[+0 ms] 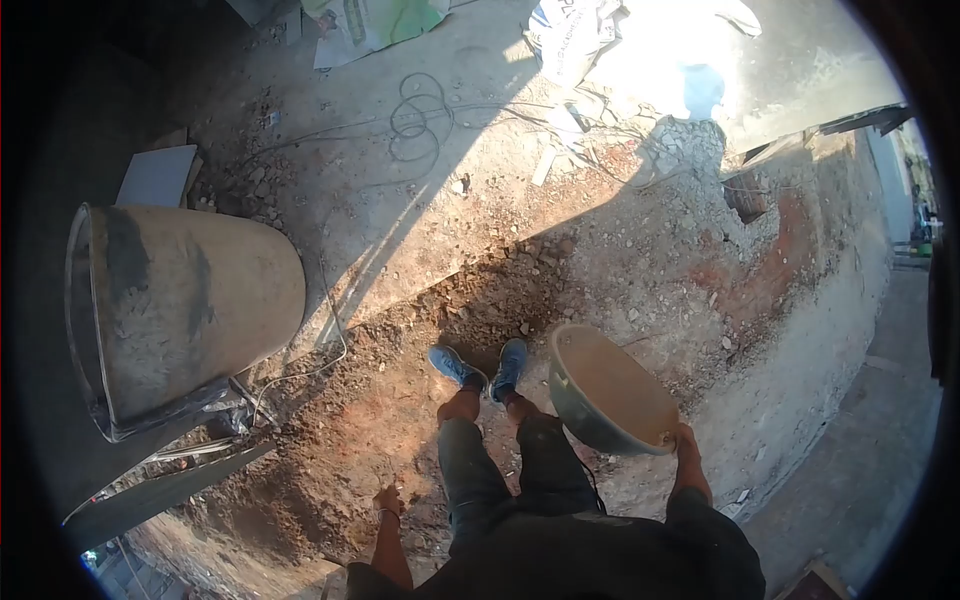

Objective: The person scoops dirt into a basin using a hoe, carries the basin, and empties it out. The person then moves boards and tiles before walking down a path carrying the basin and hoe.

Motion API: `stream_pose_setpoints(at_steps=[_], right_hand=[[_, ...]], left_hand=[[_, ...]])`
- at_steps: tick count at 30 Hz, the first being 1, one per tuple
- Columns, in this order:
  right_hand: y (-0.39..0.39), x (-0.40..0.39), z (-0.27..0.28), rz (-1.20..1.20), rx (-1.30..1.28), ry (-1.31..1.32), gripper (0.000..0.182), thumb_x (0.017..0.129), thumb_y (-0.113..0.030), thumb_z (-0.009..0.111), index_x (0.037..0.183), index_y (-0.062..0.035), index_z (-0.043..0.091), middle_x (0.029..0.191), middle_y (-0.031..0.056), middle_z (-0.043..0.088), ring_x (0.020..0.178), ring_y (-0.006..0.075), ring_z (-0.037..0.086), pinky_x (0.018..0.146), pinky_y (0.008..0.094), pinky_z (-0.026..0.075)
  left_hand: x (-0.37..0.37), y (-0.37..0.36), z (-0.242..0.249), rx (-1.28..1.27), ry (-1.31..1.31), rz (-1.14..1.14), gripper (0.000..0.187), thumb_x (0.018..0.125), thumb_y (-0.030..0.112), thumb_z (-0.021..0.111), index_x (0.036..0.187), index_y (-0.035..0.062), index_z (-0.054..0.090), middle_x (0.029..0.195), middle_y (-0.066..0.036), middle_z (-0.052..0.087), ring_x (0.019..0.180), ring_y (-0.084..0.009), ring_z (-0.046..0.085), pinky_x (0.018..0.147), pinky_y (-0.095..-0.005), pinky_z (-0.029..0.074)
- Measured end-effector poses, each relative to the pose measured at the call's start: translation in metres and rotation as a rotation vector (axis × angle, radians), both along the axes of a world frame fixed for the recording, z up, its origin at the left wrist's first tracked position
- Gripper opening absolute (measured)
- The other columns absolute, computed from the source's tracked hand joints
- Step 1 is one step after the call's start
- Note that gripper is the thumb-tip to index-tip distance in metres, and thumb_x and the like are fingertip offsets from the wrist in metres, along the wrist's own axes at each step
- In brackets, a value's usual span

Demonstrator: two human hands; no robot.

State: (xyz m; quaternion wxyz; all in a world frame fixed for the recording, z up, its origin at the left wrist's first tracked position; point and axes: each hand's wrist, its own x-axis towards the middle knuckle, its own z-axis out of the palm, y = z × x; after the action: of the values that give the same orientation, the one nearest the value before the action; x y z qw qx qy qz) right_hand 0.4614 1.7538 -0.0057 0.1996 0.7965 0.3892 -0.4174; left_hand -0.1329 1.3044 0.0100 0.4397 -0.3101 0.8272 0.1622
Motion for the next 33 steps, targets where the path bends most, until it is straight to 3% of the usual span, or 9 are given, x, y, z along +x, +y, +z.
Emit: stream_pose_setpoints(at_steps=[1, 5, 7, 9, 15, 17, 19, 22, 33], right_hand=[[-0.013, 0.013, 0.008, -0.399, 0.099, 0.084, 0.027, 0.068, -0.023, 0.062, 0.078, 0.002, 0.063, 0.069, 0.0163, 0.062, 0.057, 0.0264, 0.06, 0.049, 0.038, 0.046], [-0.029, -0.012, 0.061, -0.329, 0.089, 0.023, 0.021, 0.068, -0.02, 0.064, 0.073, 0.0011, 0.064, 0.066, 0.0163, 0.061, 0.052, 0.0262, 0.058, 0.045, 0.0383, 0.044], [-0.026, -0.018, 0.066, -0.151, 0.074, -0.032, 0.022, 0.064, -0.017, 0.065, 0.074, 0.003, 0.063, 0.067, 0.0163, 0.061, 0.054, 0.0257, 0.059, 0.047, 0.0383, 0.045], [-0.018, -0.022, 0.069, 0.026, 0.057, -0.085, 0.024, 0.061, -0.014, 0.066, 0.075, 0.0049, 0.062, 0.068, 0.0163, 0.062, 0.055, 0.0252, 0.06, 0.048, 0.0384, 0.046], [0.04, -0.034, 0.054, 0.553, -0.092, -0.23, 0.031, 0.06, -0.012, 0.067, 0.083, 0.0067, 0.062, 0.074, 0.0167, 0.063, 0.065, 0.0244, 0.063, 0.056, 0.0379, 0.049], [0.06, -0.112, 0.105, -0.231, 0.064, -0.045, 0.017, 0.072, -0.008, 0.056, 0.082, 0.0053, 0.06, 0.077, 0.0153, 0.06, 0.063, 0.0255, 0.058, 0.056, 0.0407, 0.045], [0.087, -0.066, 0.035, -0.151, 0.155, 0.143, 0.017, 0.075, -0.001, 0.044, 0.086, 0.0048, 0.056, 0.078, 0.0143, 0.056, 0.062, 0.0285, 0.057, 0.055, 0.0434, 0.045], [0.078, -0.213, 0.169, -0.93, 0.414, 0.361, 0.018, 0.076, -0.002, 0.043, 0.088, 0.0037, 0.055, 0.079, 0.0136, 0.056, 0.062, 0.0277, 0.057, 0.054, 0.0441, 0.045], [0.046, -0.033, 0.114, -0.572, 0.349, 0.1, 0.019, 0.076, -0.016, 0.053, 0.087, -0.0015, 0.058, 0.071, 0.0098, 0.057, 0.055, 0.0219, 0.055, 0.046, 0.0371, 0.043]], left_hand=[[0.014, -0.008, 0.02, -0.069, -0.063, 0.004, 0.038, 0.082, 0.031, 0.044, 0.077, -0.0048, 0.056, 0.051, -0.012, 0.048, 0.037, -0.0185, 0.043, 0.035, -0.0305, 0.035], [0.051, -0.078, -0.001, 0.154, -0.162, 0.049, 0.034, 0.085, 0.032, 0.043, 0.096, 0.003, 0.057, 0.068, -0.015, 0.059, 0.05, -0.0198, 0.054, 0.043, -0.0327, 0.044], [0.024, -0.058, 0.005, 0.309, -0.26, -0.932, 0.031, 0.086, 0.03, 0.041, 0.096, 0.0049, 0.057, 0.077, -0.015, 0.06, 0.053, -0.0191, 0.056, 0.044, -0.0326, 0.044], [-0.008, 0.023, 0.047, 0.237, -0.178, 0.128, 0.036, 0.088, 0.032, 0.041, 0.098, 0.0009, 0.056, 0.066, -0.013, 0.055, 0.045, -0.02, 0.05, 0.041, -0.0338, 0.042], [-0.118, 0.175, 0.117, 0.541, 0.232, 0.093, 0.033, 0.087, 0.033, 0.047, 0.089, 0.0018, 0.057, 0.054, -0.006, 0.052, 0.039, -0.0115, 0.046, 0.035, -0.0251, 0.035], [-0.136, 0.197, 0.125, 0.642, 0.3, 0.149, 0.031, 0.087, 0.032, 0.048, 0.09, 0.0021, 0.057, 0.055, -0.006, 0.052, 0.04, -0.0116, 0.047, 0.035, -0.0253, 0.035], [-0.149, 0.209, 0.119, 0.647, 0.312, 0.156, 0.031, 0.087, 0.031, 0.048, 0.09, 0.0021, 0.057, 0.056, -0.006, 0.052, 0.041, -0.0116, 0.047, 0.035, -0.0255, 0.035], [-0.154, 0.221, 0.134, 0.625, 0.267, 0.057, 0.03, 0.086, 0.031, 0.048, 0.091, 0.002, 0.057, 0.057, -0.006, 0.053, 0.041, -0.0118, 0.047, 0.036, -0.0259, 0.036], [-0.129, 0.108, 0.042, 0.486, 0.09, 0.328, 0.028, 0.089, 0.026, 0.045, 0.093, -0.0002, 0.054, 0.046, -0.003, 0.04, 0.032, -0.0105, 0.032, 0.033, -0.0271, 0.028]])
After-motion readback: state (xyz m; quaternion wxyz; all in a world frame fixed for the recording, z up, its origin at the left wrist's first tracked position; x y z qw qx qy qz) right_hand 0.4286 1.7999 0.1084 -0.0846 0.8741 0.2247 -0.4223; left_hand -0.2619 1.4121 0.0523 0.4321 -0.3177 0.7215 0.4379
